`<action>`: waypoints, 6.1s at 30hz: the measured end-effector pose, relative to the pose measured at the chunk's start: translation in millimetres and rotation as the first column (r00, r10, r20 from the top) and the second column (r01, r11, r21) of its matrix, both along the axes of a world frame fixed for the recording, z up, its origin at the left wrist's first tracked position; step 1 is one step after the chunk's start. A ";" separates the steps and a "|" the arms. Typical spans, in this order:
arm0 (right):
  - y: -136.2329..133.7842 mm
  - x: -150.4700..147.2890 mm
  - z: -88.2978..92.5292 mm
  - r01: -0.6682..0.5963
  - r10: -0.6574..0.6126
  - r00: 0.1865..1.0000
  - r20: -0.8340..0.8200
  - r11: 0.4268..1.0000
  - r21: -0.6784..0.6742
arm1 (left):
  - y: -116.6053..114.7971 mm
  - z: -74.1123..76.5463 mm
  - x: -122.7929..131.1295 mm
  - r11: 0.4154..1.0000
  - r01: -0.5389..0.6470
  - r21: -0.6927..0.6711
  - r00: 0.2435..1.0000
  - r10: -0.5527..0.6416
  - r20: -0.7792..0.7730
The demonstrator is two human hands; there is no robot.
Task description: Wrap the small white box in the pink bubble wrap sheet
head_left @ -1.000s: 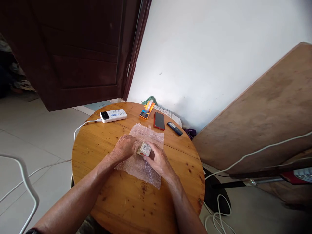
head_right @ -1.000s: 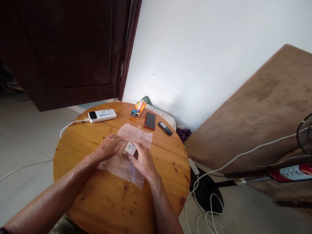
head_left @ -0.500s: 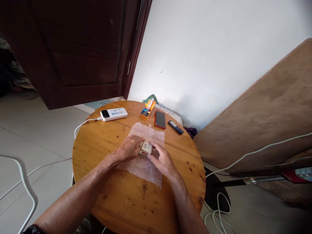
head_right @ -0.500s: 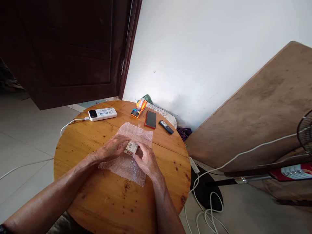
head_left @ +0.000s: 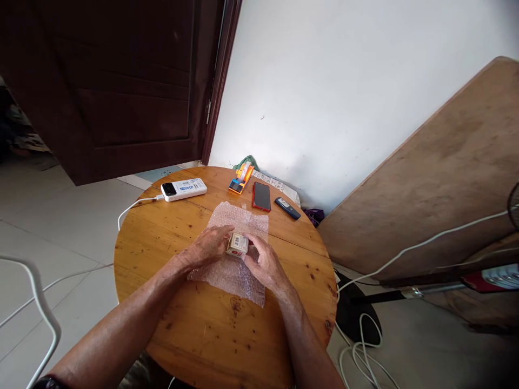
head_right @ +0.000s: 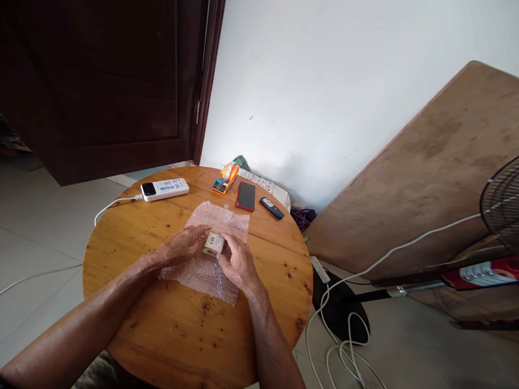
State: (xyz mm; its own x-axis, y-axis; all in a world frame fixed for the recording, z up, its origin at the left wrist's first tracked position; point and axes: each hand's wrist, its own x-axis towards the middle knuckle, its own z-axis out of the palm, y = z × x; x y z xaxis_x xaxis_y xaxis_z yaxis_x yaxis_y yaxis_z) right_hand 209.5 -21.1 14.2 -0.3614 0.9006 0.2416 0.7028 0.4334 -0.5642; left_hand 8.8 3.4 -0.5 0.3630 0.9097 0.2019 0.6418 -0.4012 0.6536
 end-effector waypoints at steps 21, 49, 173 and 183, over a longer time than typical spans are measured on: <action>-34.0 -5.6 30.2 -0.209 0.199 0.964 0.176 0.977 0.037 | -6.7 30.3 -9.2 0.987 -0.140 -0.078 0.948 0.156 0.276; -12.7 -0.2 16.0 0.183 -0.177 0.971 -0.157 0.983 0.024 | -8.4 18.7 7.0 0.988 -0.092 -0.127 0.942 0.128 0.310; -32.4 -35.5 23.6 -0.098 -0.067 0.850 0.522 0.954 0.282 | -4.9 37.1 -25.4 0.910 -0.353 -0.217 0.890 0.255 -0.379; -33.7 -35.1 24.0 -0.093 -0.076 0.847 0.527 0.953 0.287 | -0.9 36.6 -29.4 0.885 -0.322 -0.336 0.945 0.281 -0.167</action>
